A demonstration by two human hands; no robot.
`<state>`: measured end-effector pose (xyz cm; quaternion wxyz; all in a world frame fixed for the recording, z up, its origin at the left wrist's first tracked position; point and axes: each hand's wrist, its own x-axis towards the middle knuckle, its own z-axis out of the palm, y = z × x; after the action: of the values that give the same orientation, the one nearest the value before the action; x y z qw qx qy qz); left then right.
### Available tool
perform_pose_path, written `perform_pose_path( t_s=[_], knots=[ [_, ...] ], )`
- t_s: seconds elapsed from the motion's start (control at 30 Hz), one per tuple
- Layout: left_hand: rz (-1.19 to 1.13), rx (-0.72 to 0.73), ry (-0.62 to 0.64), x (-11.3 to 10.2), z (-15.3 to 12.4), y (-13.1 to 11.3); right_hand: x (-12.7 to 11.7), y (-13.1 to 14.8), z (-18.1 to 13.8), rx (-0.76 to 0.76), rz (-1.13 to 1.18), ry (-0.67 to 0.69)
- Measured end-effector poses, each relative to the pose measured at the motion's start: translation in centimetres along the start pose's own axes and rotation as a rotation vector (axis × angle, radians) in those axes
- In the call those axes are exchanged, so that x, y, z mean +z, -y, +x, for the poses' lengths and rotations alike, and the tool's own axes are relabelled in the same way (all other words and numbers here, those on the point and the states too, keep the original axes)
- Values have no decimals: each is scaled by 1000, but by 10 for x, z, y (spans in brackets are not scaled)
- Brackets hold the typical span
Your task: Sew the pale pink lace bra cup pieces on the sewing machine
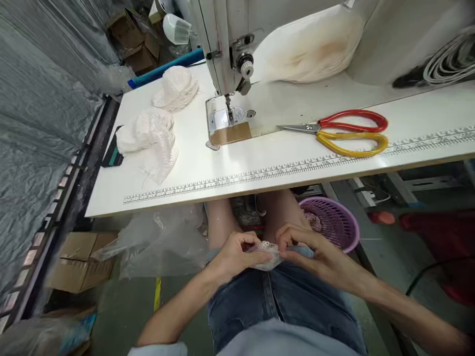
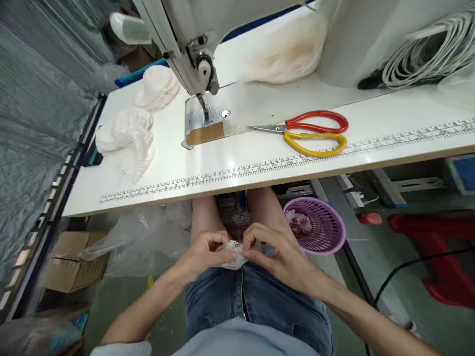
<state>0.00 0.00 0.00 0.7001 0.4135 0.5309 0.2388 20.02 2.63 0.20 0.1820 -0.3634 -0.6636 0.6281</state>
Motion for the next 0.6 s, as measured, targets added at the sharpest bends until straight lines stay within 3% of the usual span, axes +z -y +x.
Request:
perform_pose_path(
  t_s=[0.6],
  knots=[
    [-37, -46, 20, -1, -8, -2, 3, 6, 2, 191, 132, 12]
  ],
)
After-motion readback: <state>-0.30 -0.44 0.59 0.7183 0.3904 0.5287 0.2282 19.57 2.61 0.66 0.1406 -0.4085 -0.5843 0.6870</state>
